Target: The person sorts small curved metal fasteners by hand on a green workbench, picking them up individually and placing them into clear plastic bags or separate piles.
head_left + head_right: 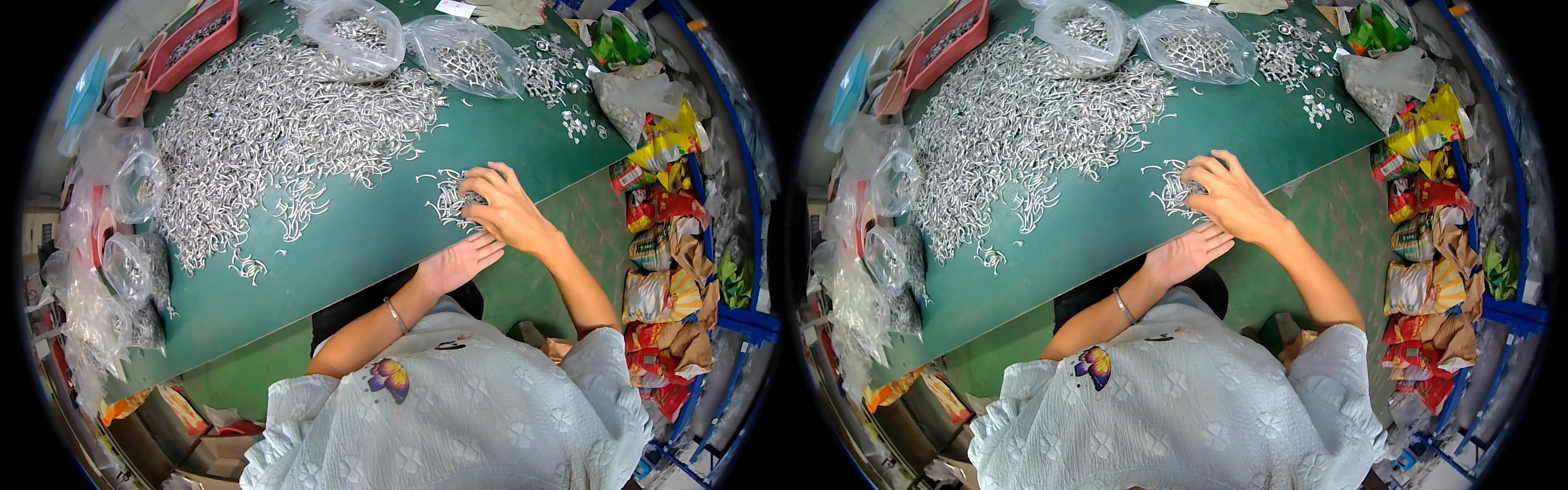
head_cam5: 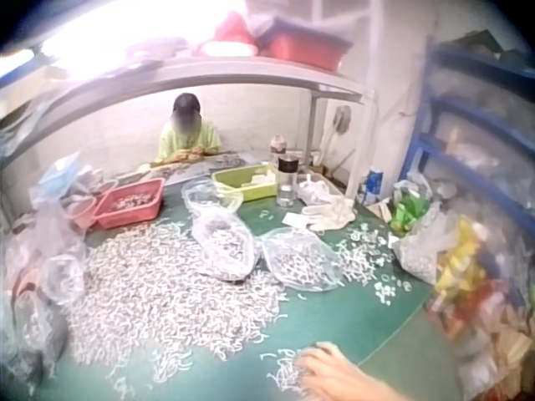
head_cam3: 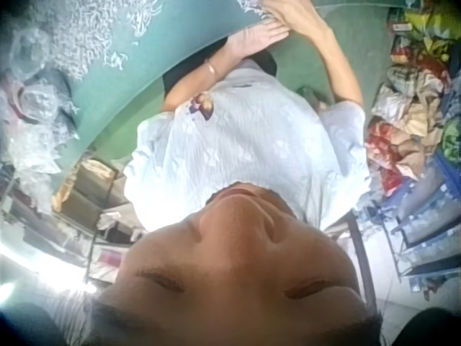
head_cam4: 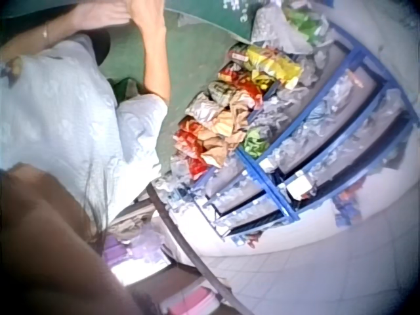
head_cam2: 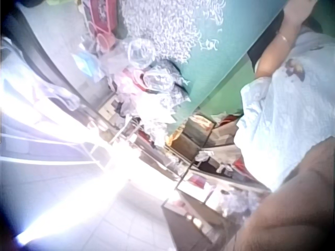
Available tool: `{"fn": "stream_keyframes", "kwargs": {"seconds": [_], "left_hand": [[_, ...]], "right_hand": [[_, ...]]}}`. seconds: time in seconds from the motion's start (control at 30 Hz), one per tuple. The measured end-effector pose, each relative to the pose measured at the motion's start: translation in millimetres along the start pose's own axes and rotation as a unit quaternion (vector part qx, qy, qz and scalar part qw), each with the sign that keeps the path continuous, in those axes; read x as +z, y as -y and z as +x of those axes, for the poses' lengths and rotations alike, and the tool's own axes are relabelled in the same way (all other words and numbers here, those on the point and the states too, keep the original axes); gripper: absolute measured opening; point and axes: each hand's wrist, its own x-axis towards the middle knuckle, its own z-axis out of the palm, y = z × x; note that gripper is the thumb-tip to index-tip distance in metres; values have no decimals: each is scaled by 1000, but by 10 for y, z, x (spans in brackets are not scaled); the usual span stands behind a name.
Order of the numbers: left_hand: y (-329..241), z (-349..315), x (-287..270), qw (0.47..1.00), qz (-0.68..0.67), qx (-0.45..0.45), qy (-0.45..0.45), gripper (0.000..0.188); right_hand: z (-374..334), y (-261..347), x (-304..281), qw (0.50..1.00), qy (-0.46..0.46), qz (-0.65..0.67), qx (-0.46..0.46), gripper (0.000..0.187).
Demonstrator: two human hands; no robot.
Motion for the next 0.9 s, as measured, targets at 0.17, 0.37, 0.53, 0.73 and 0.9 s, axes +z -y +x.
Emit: {"fn": "stream_keyframes", "kwargs": {"seconds": [0.17, 0.37, 0.53, 0.73, 0.9], "left_hand": [[34, -15, 107, 999, 24, 2, -34, 76], [17, -7, 84, 999, -41, -23, -6, 78], [10, 27, 66, 1000, -1, -25, 12, 77], [-45, 1, 3, 994, 96, -32, 51, 71], [-72, 107, -275, 994, 54, -47, 80, 68]], "right_hand": [[85, -18, -81, 996, 55, -31, -57, 13], [206, -96, -109, 989, 90, -8, -117, 14], [252, -199, -115, 983, 89, 150, -61, 10], [436, -323, -161, 875, 103, 466, 84, 8], [774, 106, -29, 802, 116, 544, 220, 9]]}}
